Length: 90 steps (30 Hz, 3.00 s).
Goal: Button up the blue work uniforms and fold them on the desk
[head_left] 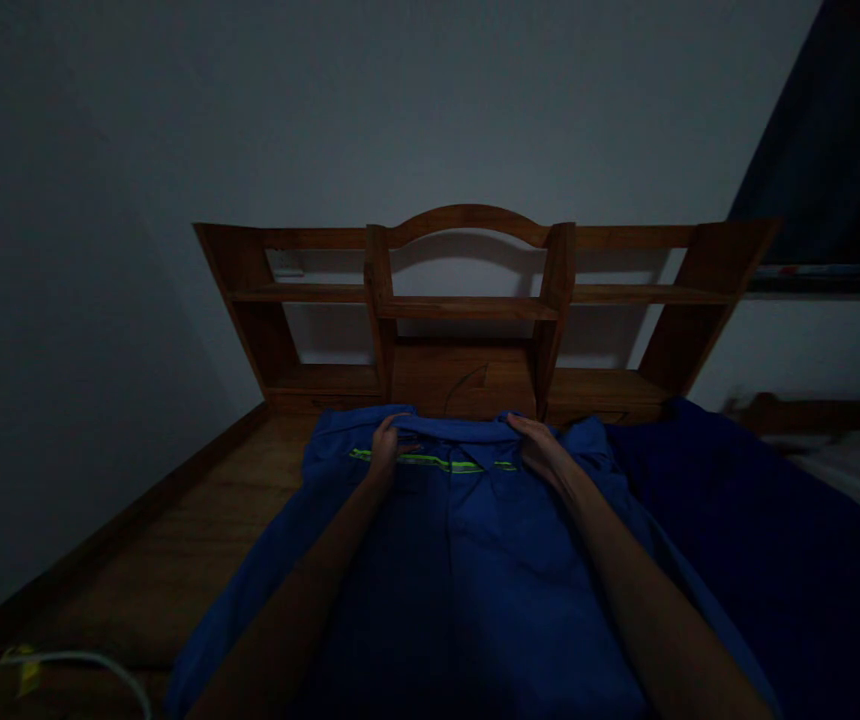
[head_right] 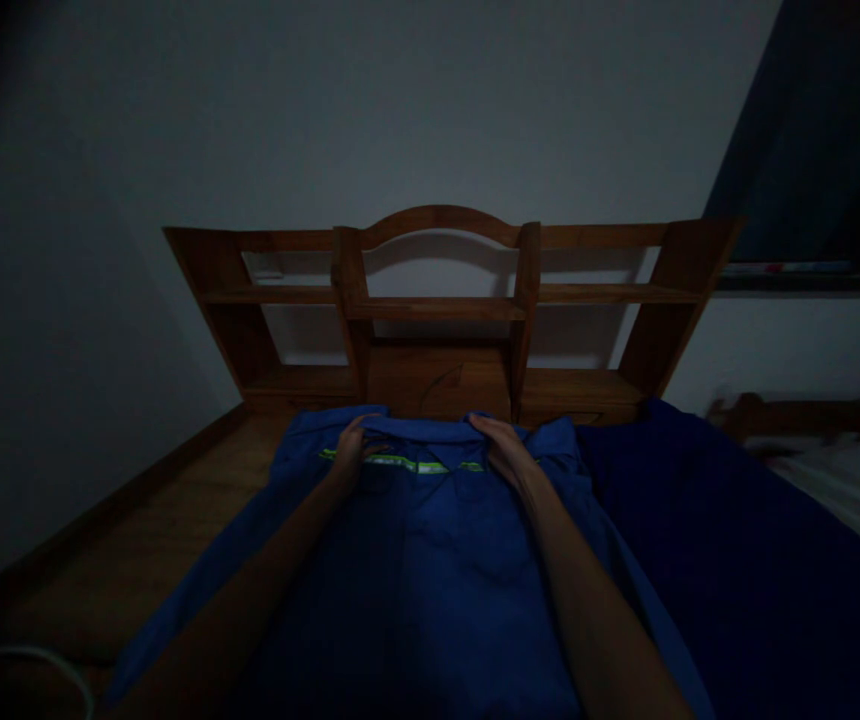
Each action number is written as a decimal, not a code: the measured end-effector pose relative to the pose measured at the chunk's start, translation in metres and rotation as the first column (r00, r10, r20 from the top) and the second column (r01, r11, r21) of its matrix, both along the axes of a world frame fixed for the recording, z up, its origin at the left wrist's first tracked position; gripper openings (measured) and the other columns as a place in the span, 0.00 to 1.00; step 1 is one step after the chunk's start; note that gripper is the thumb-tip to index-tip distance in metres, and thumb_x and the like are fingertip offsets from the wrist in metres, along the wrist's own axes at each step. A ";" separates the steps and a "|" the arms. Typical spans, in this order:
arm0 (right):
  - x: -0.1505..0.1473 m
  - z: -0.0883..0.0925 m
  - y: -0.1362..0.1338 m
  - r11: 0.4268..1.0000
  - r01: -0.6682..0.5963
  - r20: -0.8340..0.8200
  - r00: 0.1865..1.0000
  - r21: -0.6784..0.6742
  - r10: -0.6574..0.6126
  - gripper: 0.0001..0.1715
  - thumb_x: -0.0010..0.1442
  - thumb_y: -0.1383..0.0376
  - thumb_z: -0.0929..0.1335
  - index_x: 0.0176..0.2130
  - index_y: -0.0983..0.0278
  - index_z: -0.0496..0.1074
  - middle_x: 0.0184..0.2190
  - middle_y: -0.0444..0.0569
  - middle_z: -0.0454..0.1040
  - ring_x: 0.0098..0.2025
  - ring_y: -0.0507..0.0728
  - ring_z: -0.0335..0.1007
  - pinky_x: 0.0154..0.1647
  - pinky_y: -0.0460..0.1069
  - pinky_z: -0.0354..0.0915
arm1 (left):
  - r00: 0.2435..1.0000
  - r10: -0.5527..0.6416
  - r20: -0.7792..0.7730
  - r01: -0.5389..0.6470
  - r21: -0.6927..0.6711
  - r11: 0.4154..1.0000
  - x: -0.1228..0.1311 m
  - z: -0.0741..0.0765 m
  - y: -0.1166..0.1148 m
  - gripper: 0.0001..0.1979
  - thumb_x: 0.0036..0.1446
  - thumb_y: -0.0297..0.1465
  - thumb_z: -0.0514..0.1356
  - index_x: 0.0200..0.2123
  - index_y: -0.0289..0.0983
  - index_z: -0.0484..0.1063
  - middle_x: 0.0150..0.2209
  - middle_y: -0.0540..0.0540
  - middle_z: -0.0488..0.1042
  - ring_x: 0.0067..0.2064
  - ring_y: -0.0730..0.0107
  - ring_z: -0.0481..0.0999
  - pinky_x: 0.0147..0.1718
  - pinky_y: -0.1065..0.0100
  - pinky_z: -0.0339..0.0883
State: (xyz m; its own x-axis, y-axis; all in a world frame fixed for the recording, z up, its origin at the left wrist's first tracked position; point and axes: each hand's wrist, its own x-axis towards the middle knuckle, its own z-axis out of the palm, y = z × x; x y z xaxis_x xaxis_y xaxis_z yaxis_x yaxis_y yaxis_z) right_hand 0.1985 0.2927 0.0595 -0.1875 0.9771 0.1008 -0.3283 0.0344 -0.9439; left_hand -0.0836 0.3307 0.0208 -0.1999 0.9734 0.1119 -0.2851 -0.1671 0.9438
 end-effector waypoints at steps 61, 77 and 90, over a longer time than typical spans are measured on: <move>-0.010 -0.014 0.004 0.699 0.318 0.283 0.749 0.640 -0.600 0.43 0.55 0.62 0.65 0.64 0.57 0.42 0.63 0.52 0.49 0.62 0.58 0.51 0.60 0.58 0.54 | 0.906 0.135 -0.402 0.005 0.327 0.945 0.004 -0.004 0.003 0.40 0.49 0.28 0.63 0.62 0.43 0.47 0.60 0.38 0.57 0.61 0.57 0.58 0.53 0.55 0.61; -0.023 -0.035 0.000 0.762 -0.062 0.735 0.325 0.645 -0.595 0.15 0.59 0.70 0.60 0.43 0.62 0.71 0.43 0.48 0.69 0.45 0.53 0.66 0.49 0.47 0.61 | 0.662 0.196 -0.724 0.044 0.298 0.954 0.009 -0.010 -0.003 0.11 0.53 0.25 0.52 0.39 0.37 0.71 0.38 0.44 0.75 0.40 0.63 0.74 0.43 0.61 0.67; -0.023 -0.030 -0.002 0.782 -0.030 0.751 0.307 0.622 -0.585 0.15 0.59 0.71 0.60 0.42 0.63 0.72 0.41 0.49 0.71 0.45 0.53 0.67 0.48 0.47 0.60 | 0.697 0.139 -0.704 0.082 0.270 0.959 0.005 -0.008 -0.008 0.15 0.51 0.23 0.49 0.37 0.37 0.73 0.36 0.44 0.76 0.40 0.62 0.75 0.43 0.59 0.67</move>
State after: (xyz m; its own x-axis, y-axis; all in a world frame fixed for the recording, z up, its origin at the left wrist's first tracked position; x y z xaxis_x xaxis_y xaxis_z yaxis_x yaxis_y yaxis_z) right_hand 0.1756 0.2904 0.0293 -0.1830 0.8526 0.4896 0.7960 0.4207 -0.4352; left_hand -0.0788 0.3230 0.0132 0.0203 0.8785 0.4774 0.4602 -0.4321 0.7756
